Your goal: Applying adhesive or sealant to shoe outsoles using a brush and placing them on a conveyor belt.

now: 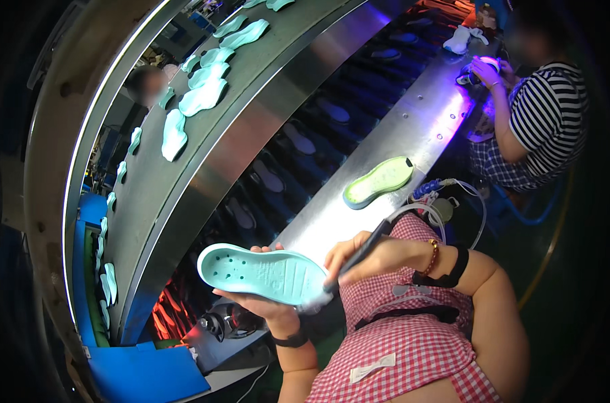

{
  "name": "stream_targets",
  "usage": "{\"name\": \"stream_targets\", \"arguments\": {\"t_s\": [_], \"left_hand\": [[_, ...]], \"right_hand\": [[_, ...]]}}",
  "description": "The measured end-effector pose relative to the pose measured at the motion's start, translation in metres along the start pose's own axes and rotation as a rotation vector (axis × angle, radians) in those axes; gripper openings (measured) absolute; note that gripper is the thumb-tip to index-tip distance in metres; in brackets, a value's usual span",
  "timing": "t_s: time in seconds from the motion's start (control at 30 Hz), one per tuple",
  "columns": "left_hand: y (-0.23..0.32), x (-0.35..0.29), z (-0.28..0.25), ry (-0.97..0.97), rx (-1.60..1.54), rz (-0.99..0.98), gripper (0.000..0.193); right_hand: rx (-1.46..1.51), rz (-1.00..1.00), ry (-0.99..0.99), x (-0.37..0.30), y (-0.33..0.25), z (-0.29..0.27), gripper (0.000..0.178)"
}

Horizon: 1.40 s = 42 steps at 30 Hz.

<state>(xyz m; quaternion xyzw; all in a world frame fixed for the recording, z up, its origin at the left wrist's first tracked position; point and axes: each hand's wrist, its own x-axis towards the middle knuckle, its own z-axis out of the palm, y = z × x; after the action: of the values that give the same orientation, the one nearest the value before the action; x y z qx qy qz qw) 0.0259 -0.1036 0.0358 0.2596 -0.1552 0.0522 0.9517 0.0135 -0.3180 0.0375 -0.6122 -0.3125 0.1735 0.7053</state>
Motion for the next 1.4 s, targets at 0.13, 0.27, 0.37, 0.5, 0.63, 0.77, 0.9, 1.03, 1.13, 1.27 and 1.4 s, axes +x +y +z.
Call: {"name": "stream_targets", "arguments": {"t_s": [0.13, 0.27, 0.37, 0.5, 0.63, 0.77, 0.9, 1.03, 1.13, 1.27, 1.4], "left_hand": [[0.006, -0.007, 0.016, 0.235, -0.094, -0.095, 0.069], [-0.024, -0.031, 0.039, 0.212, -0.109, -0.16, 0.061], [-0.022, -0.034, 0.021, 0.251, -0.149, -0.183, 0.056], [-0.021, -0.03, 0.016, 0.155, -0.073, -0.181, 0.053], [-0.018, -0.026, 0.012, 0.175, -0.211, -0.199, 0.052], [-0.017, -0.021, 0.008, 0.11, -0.023, -0.186, 0.055], [-0.015, -0.018, 0.006, 0.057, -0.022, -0.224, 0.055], [-0.009, -0.01, 0.004, 0.075, -0.132, -0.338, 0.054], [-0.005, -0.009, 0.005, 0.059, -0.273, -0.604, 0.053], [-0.006, -0.005, 0.012, 0.157, 0.219, -0.78, 0.051], [0.0, -0.004, 0.02, 0.144, 0.279, -0.876, 0.049]], "right_hand": [[0.561, 0.137, 0.173, -0.003, 0.009, 0.017, 0.019], [0.587, 0.13, 0.301, -0.004, 0.014, 0.028, 0.019], [0.195, 0.099, 0.156, -0.009, -0.002, 0.029, 0.018], [0.057, 0.076, 0.224, 0.002, -0.015, 0.017, 0.019], [-0.199, -0.145, -0.002, 0.007, -0.021, 0.017, 0.02], [-0.139, -0.056, 0.112, 0.012, -0.026, -0.002, 0.021], [-0.219, -0.14, -0.109, 0.013, -0.032, -0.006, 0.019], [-0.348, -0.288, -0.198, 0.007, -0.026, -0.002, 0.021], [-0.22, -0.243, -0.296, 0.002, -0.037, -0.009, 0.02], [-0.39, -0.214, -0.363, 0.007, -0.036, -0.029, 0.022], [-0.405, -0.063, -0.52, 0.007, -0.063, -0.039, 0.021]]}}
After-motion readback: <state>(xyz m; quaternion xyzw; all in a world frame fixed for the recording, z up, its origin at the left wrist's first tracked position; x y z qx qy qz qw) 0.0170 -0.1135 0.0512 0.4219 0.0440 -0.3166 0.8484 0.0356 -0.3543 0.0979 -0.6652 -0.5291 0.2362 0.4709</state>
